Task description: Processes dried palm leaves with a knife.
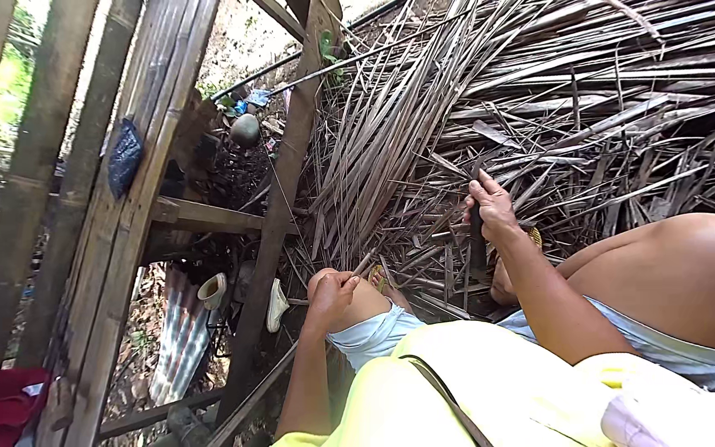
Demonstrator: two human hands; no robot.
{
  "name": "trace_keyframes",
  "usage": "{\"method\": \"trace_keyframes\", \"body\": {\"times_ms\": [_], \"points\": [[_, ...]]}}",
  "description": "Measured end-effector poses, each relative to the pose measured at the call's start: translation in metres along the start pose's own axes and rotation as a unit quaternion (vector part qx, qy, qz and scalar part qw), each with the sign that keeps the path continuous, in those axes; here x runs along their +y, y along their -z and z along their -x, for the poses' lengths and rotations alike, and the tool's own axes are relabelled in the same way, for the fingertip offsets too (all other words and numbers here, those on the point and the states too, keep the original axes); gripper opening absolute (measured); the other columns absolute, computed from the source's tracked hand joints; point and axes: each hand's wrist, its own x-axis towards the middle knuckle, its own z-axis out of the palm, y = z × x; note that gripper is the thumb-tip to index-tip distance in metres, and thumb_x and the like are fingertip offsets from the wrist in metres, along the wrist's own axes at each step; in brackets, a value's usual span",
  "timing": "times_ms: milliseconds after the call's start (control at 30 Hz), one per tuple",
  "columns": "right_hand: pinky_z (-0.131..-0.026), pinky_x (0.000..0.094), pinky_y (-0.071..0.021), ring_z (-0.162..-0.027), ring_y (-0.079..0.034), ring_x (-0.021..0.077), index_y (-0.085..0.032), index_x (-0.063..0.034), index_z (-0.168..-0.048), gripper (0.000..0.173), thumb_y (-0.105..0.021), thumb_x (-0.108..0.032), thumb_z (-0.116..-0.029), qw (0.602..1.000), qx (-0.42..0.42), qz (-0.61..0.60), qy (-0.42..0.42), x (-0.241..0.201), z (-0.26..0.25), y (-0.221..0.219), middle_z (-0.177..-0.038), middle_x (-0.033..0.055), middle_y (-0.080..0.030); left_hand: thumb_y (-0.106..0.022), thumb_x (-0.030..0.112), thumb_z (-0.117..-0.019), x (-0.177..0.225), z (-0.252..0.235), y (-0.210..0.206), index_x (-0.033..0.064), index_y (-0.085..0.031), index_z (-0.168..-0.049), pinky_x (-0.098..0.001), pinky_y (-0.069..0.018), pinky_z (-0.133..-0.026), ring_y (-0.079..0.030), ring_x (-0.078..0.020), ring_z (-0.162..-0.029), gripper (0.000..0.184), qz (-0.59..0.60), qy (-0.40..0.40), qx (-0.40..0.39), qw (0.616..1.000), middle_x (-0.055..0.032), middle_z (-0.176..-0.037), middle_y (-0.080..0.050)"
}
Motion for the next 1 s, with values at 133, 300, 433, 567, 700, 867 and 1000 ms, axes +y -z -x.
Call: {"method": "trace_keyframes", "body": {"times_ms": [133, 300, 433, 567, 700, 867, 1000], "points": [[-0.044, 0.0257, -0.0461, -0.048, -0.047, 0.0093, -0.047, -0.0179, -0.149, 0.04, -0.048, -0.027, -0.1099, 0.977, -0.193, 0.091, -0.028, 0.009, 0.052, -0.035, -0.071, 0.0014, -0.052, -0.052, 0.028, -0.1094, 0.011, -0.014, -0.007, 0.0093, -0.074, -0.103, -0.0295, -0.0456, -0.067, -0.053, -0.0076, -0.061, 0.03, -0.044, 0.055, 0.013, 0.997, 0.0039, -0.068, -0.058], [-0.048, 0.025, -0.0477, -0.05, -0.051, 0.0107, -0.041, -0.0164, -0.158, 0.051, -0.053, -0.019, -0.1083, 0.948, -0.275, 0.126, -0.102, 0.041, 0.064, -0.058, -0.07, 0.0047, -0.056, -0.05, 0.023, -0.1099, 0.026, -0.018, -0.023, 0.0033, -0.071, -0.102, -0.0266, -0.0472, -0.066, -0.052, -0.0073, -0.061, 0.029, -0.029, 0.024, -0.021, 0.999, 0.0014, -0.069, -0.057], [-0.045, 0.024, -0.0459, -0.048, -0.048, 0.0089, -0.043, -0.0189, -0.156, 0.049, -0.053, -0.023, -0.1082, 0.969, -0.21, 0.079, -0.104, 0.035, 0.047, -0.042, -0.07, 0.0019, -0.053, -0.052, 0.017, -0.1089, 0.022, -0.008, -0.022, 0.0014, -0.071, -0.098, -0.0202, -0.0418, -0.056, -0.046, -0.0026, -0.053, 0.027, 0.036, -0.002, -0.046, 0.998, 0.0047, -0.062, -0.052], [-0.044, 0.0253, -0.0485, -0.049, -0.051, 0.0089, -0.041, -0.0193, -0.156, 0.048, -0.051, -0.022, -0.109, 0.99, -0.112, 0.005, -0.082, 0.015, 0.018, -0.021, -0.072, -0.0012, -0.053, -0.055, 0.013, -0.1073, 0.009, 0.001, -0.013, 0.0006, -0.072, -0.097, -0.0176, -0.0402, -0.053, -0.044, 0.0001, -0.05, 0.024, 0.068, -0.017, -0.052, 0.996, 0.0067, -0.059, -0.051], [-0.043, 0.0254, -0.0501, -0.048, -0.052, 0.009, -0.04, -0.0184, -0.155, 0.046, -0.048, -0.024, -0.1104, 1.0, 0.013, -0.022, -0.009, -0.005, -0.002, -0.001, -0.076, -0.0011, -0.053, -0.059, 0.019, -0.1056, -0.003, 0.0, -0.006, 0.0073, -0.077, -0.111, -0.0246, -0.0486, -0.066, -0.056, -0.0057, -0.063, 0.022, -0.015, 0.005, 0.03, 0.999, 0.0016, -0.074, -0.063], [-0.045, 0.0264, -0.0474, -0.048, -0.049, 0.0104, -0.046, -0.0165, -0.15, 0.042, -0.049, -0.025, -0.1095, 0.969, -0.22, 0.103, -0.047, 0.009, 0.058, -0.042, -0.07, 0.0026, -0.052, -0.053, 0.032, -0.1084, 0.034, -0.008, -0.015, 0.0211, -0.068, -0.139, -0.0488, -0.0483, -0.106, -0.067, -0.0261, -0.12, 0.036, -0.182, 0.097, 0.064, 0.976, -0.0089, -0.126, -0.073], [-0.048, 0.0249, -0.0482, -0.05, -0.052, 0.0107, -0.038, -0.0184, -0.16, 0.052, -0.051, -0.019, -0.109, 0.932, -0.319, 0.138, -0.106, 0.039, 0.069, -0.062, -0.069, 0.0045, -0.055, -0.051, 0.029, -0.1087, 0.052, -0.008, -0.024, 0.0205, -0.065, -0.142, -0.0483, -0.0505, -0.103, -0.068, -0.0279, -0.116, 0.037, -0.22, 0.084, 0.078, 0.969, -0.0104, -0.123, -0.073]]}}
